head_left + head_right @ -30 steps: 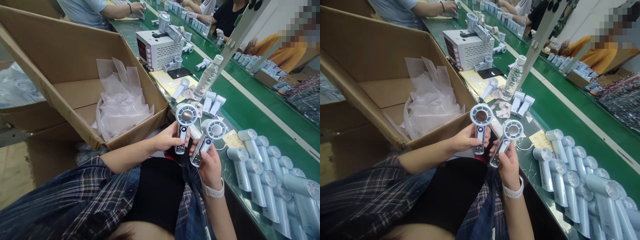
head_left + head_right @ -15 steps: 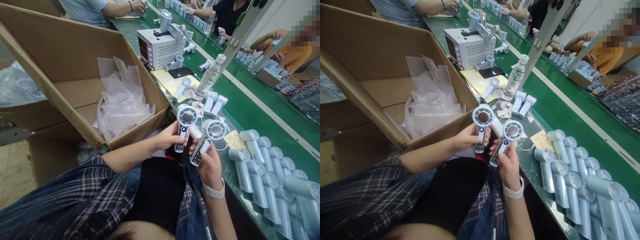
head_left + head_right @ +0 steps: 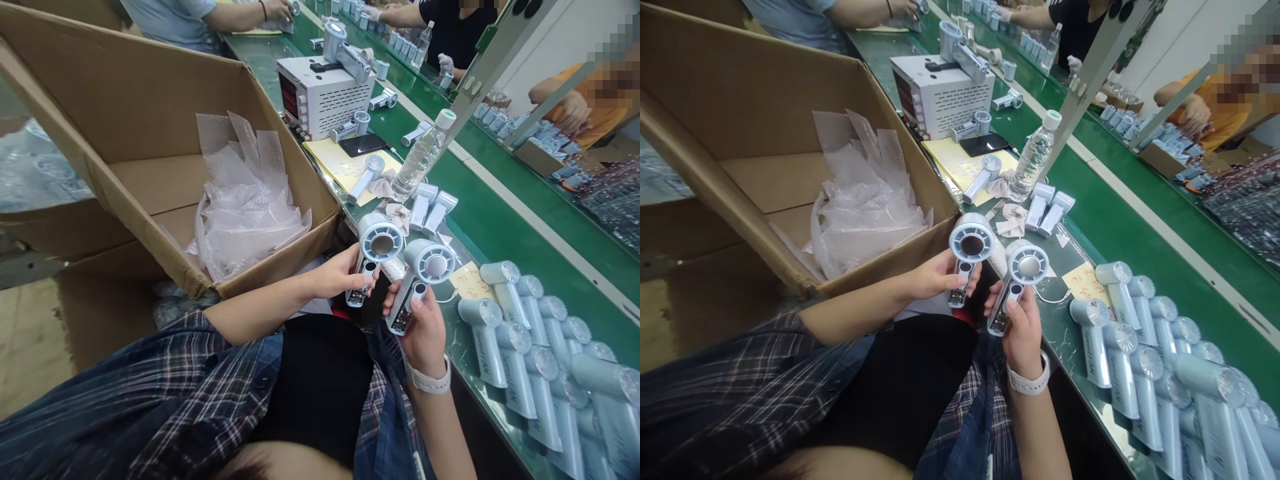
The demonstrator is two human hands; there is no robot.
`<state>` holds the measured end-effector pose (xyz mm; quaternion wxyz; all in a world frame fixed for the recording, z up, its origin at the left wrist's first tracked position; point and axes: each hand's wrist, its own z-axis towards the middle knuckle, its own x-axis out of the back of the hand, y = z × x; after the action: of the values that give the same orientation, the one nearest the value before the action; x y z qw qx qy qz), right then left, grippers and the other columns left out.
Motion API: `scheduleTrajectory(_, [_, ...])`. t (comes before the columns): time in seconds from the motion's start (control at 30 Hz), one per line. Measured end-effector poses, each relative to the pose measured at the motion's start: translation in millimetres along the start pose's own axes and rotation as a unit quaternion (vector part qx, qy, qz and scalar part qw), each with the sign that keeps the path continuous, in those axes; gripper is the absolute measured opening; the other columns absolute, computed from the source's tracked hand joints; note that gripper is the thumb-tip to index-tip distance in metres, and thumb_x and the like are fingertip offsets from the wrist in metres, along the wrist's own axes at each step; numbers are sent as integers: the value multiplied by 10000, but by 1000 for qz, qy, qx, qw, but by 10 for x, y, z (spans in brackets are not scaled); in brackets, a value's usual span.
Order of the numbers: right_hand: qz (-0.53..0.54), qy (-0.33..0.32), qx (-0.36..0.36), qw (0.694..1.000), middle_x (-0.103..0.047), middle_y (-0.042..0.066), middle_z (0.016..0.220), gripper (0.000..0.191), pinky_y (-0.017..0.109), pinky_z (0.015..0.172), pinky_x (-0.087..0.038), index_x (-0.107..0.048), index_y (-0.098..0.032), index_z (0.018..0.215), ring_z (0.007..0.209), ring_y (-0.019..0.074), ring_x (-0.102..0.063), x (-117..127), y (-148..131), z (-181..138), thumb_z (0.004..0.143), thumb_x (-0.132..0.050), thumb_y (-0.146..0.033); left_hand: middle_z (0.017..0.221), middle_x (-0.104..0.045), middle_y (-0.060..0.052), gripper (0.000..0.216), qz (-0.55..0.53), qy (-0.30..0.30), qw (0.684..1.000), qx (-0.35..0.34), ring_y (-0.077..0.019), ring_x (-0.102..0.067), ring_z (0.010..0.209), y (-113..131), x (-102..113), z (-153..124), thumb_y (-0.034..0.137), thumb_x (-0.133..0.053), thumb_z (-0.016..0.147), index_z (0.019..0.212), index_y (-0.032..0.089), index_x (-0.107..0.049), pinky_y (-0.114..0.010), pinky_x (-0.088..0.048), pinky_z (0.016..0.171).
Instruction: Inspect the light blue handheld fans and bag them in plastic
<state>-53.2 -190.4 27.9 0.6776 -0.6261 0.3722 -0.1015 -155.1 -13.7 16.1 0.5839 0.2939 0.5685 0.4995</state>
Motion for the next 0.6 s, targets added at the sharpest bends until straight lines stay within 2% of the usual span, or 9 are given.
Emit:
scheduleTrajectory(0.13, [32, -41, -11, 999, -689, 52, 930, 268, 318, 583, -545, -655, -219, 1022, 680, 175, -634, -7, -24, 13, 860, -682, -432, 850, -638, -30, 467, -5, -1, 1000, 2, -165, -665, 729, -9, 8, -17, 465, -810, 807, 1008, 161, -518, -304, -555, 689])
scheduleTrajectory(0.2, [43, -51, -20, 998, -676, 52, 903, 303, 317, 557, -519, -659, -216, 1044, 649, 172, -610, -10, -40, 10, 868, -659, -462, 824, -648, -33, 463, -5, -3, 1000, -3, -165, -661, 718, -2, 6, -22, 471, -809, 805, 992, 162, -519, -302, -549, 679])
scheduleTrajectory(0.37, [54, 1, -30, 998, -647, 43, 928, 416, 312, 547, -497, -620, -238, 1186, 678, 171, -585, -34, -52, -8, 847, -676, -471, 750, -640, -16, 422, -20, 34, 999, -13, -140, -627, 642, 27, -1, -16, 459, -803, 809, 934, 165, -527, -272, -526, 607])
scheduleTrajectory(0.53, [29, 36, -2, 999, -669, 46, 914, 308, 301, 553, -500, -647, -222, 1048, 688, 165, -598, 37, 31, 40, 823, -713, -422, 773, -653, -33, 443, -11, 28, 999, -16, -154, -652, 663, 10, 1, -14, 472, -810, 802, 935, 152, -533, -287, -533, 619])
scheduleTrajectory(0.6, [9, 60, 17, 998, -668, 27, 877, 294, 294, 552, -498, -641, -227, 1007, 660, 153, -595, 112, -2, 56, 787, -757, -385, 791, -650, -27, 450, -3, 49, 999, -1, -153, -655, 657, 1, -4, -19, 462, -807, 805, 943, 159, -506, -294, -538, 618])
